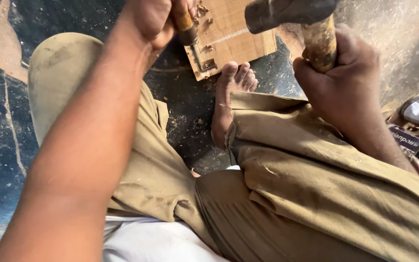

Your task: The person carves a rectangular wooden board using a chisel and hammer. They repeatedly strike the chisel to remove wood chips and occasionally use pliers to clear debris from the carved area.

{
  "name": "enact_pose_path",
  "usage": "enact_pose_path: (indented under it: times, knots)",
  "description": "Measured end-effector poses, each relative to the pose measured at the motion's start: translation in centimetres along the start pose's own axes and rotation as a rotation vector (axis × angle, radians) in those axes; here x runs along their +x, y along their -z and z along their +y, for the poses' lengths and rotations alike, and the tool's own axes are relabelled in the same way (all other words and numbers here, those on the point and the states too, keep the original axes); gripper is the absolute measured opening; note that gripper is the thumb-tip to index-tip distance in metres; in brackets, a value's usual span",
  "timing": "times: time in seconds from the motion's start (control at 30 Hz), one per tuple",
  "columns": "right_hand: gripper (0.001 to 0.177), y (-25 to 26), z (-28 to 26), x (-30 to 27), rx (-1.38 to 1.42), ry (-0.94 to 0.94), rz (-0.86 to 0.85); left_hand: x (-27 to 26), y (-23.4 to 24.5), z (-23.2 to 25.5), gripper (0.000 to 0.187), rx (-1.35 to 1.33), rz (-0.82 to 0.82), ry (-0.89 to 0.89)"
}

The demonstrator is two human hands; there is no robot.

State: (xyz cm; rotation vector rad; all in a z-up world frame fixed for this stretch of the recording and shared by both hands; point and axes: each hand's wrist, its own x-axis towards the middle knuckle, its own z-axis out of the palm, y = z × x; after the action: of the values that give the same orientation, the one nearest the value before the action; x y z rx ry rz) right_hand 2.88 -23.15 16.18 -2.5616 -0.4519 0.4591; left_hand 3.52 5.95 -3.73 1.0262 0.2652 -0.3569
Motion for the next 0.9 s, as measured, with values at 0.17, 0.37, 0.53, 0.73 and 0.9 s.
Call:
enact_pose_path:
  times: [0.17, 0.37, 0.53, 0.73, 0.9]
  knots:
    - [0.021, -2.5, 4.6, 0.1, 0.064, -0.453, -0.108, -1.9, -2.3, 1.1, 0.014, 1.042, -0.169, -0.294]
    - [0.017, -4.9, 9.4, -0.9, 0.387, -0.731, 0.004, -0.2, -4.7, -3.3, 0.010, 1.842, -0.344, -0.263]
    - [0.015, -5.5, 11.3, -2.3, 0.491, -0.724, 0.070, 1.1, -4.4, -6.3, 0.013, 1.977, -0.246, -0.256]
    - [0.015, -5.5, 10.8, -2.3, 0.454, -0.712, 0.028, 1.3, -4.1, -6.2, 0.051, 1.780, -0.219, -0.010]
    - [0.015, -5.2, 9.6, -1.6, 0.451, -0.671, -0.014, 1.4, -2.9, -5.9, 0.018, 1.857, 0.138, -0.342]
